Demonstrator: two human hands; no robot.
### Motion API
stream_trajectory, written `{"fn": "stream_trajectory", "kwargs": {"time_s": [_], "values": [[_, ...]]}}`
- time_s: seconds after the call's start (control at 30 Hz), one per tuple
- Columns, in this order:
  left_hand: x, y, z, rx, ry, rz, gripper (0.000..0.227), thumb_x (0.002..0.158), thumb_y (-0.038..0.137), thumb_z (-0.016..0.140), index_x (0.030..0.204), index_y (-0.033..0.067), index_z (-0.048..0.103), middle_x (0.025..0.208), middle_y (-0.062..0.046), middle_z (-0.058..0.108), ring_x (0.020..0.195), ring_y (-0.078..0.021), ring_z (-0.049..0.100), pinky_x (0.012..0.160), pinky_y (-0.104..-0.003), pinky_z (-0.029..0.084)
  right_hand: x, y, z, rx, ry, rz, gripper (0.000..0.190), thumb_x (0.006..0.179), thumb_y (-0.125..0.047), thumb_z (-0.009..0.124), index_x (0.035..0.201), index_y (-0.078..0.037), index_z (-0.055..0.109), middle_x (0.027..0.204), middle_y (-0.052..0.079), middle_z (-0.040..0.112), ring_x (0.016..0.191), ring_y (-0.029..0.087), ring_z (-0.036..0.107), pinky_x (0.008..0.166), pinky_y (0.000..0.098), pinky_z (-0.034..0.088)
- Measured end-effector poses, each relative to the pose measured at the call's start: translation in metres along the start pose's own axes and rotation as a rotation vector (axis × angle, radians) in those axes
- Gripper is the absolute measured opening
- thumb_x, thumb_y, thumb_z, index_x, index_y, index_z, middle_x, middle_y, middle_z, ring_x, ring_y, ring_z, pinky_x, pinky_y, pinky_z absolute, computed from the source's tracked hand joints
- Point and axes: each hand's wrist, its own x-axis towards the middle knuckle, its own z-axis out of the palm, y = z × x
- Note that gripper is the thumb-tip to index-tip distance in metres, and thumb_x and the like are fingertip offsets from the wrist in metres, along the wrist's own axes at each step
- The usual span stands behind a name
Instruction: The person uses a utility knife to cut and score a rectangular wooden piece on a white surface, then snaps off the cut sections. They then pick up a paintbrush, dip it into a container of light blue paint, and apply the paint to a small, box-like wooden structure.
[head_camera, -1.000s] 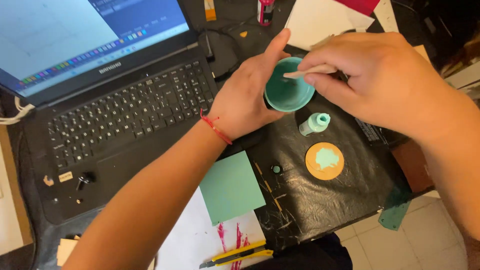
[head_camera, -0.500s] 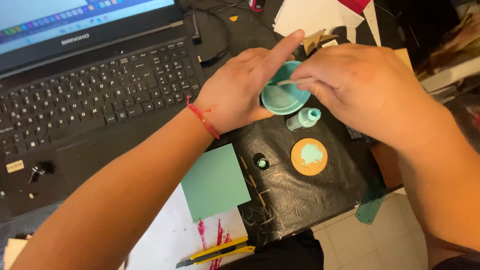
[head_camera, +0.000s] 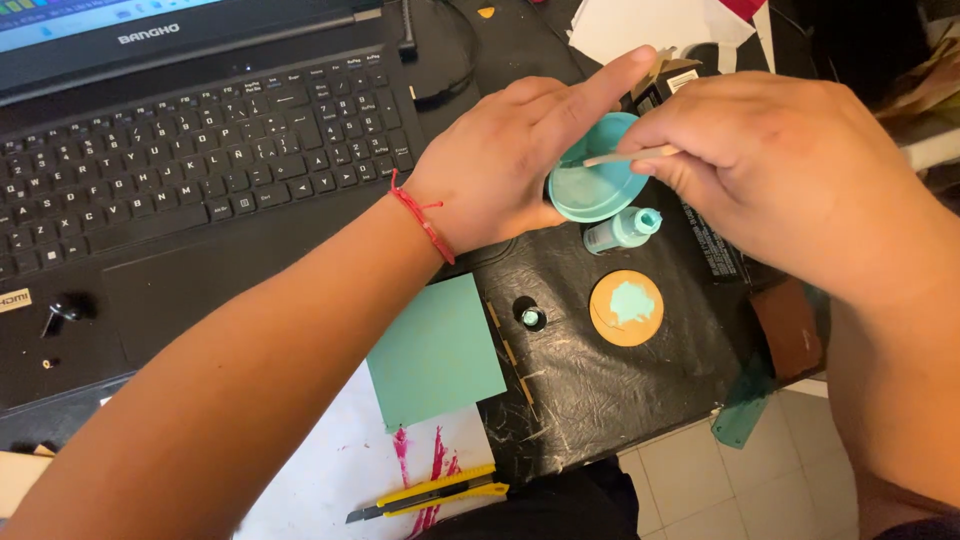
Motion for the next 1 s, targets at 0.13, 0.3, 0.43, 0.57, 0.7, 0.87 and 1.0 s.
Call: {"fn": "stream_trajectory", "kwargs": {"time_s": [0.13,0.3,0.43,0.57,0.7,0.87,1.0], "values": [[0.001,0.001,0.000,0.001,0.010,-0.010,0.085,0.111,0.052,0.065,0.160,0.0127,0.008,0.163,-0.007,0.048,0.124,-0.0273,0.063,0.114,-0.035,0.046,-0.002,-0.001,-0.005,0.110,0.022,0.067,0.006,0.102,-0.012,0.072,0.107,-0.008,0.072,0.087,0.005,0.068,0.077,0.025,0.063,0.071,0.0366,0.047],[-0.001,0.002,-0.004,-0.036,0.026,-0.063,0.102,0.100,0.038,0.083,0.162,0.0158,0.004,0.126,-0.005,0.069,0.111,-0.0280,0.061,0.105,-0.033,0.046,-0.030,0.012,-0.002,0.508,0.294,0.279,0.007,0.114,0.007,0.066,0.120,0.008,0.065,0.104,0.017,0.068,0.093,0.022,0.066,0.085,0.0304,0.052],[0.009,0.009,-0.016,-0.256,0.031,-0.318,0.129,0.069,0.020,0.100,0.157,0.0193,0.005,0.139,-0.005,0.067,0.119,-0.0324,0.058,0.105,-0.034,0.044,-0.061,0.043,0.013,1.017,0.604,0.498,0.020,0.110,-0.021,0.063,0.120,-0.007,0.053,0.092,0.012,0.063,0.075,0.014,0.066,0.061,0.0173,0.050],[0.017,0.017,-0.025,-0.350,0.109,-0.407,0.125,0.070,0.010,0.092,0.157,0.0135,0.002,0.127,0.001,0.069,0.110,-0.0270,0.073,0.087,-0.038,0.054,-0.078,0.031,0.002,1.172,0.720,0.533,0.021,0.106,-0.027,0.062,0.116,-0.010,0.053,0.081,0.010,0.059,0.066,0.016,0.062,0.057,0.0223,0.049],[0.027,0.031,-0.035,-0.284,0.030,-0.457,0.120,0.067,0.013,0.091,0.153,0.0068,0.006,0.126,0.001,0.071,0.111,-0.0302,0.069,0.086,-0.039,0.051,-0.084,0.026,-0.001,1.300,0.718,0.450,0.011,0.104,-0.023,0.066,0.111,-0.014,0.063,0.083,0.007,0.065,0.065,0.016,0.066,0.056,0.0230,0.056],[0.008,0.016,-0.009,-0.153,-0.040,-0.269,0.111,0.080,0.029,0.089,0.155,0.0162,0.009,0.140,-0.011,0.064,0.116,-0.0383,0.060,0.096,-0.040,0.046,-0.066,0.002,0.001,0.787,0.505,0.494,0.007,0.107,0.008,0.061,0.113,0.006,0.059,0.095,0.020,0.066,0.080,0.023,0.066,0.071,0.0274,0.055],[0.003,0.007,0.005,-0.014,0.006,-0.104,0.110,0.092,0.037,0.088,0.160,0.0203,0.003,0.132,-0.008,0.067,0.113,-0.0296,0.062,0.100,-0.035,0.048,-0.039,-0.013,-0.001,0.287,0.169,0.243,0.006,0.103,-0.007,0.068,0.107,-0.004,0.071,0.096,0.006,0.071,0.085,0.020,0.064,0.077,0.0318,0.046]]}}
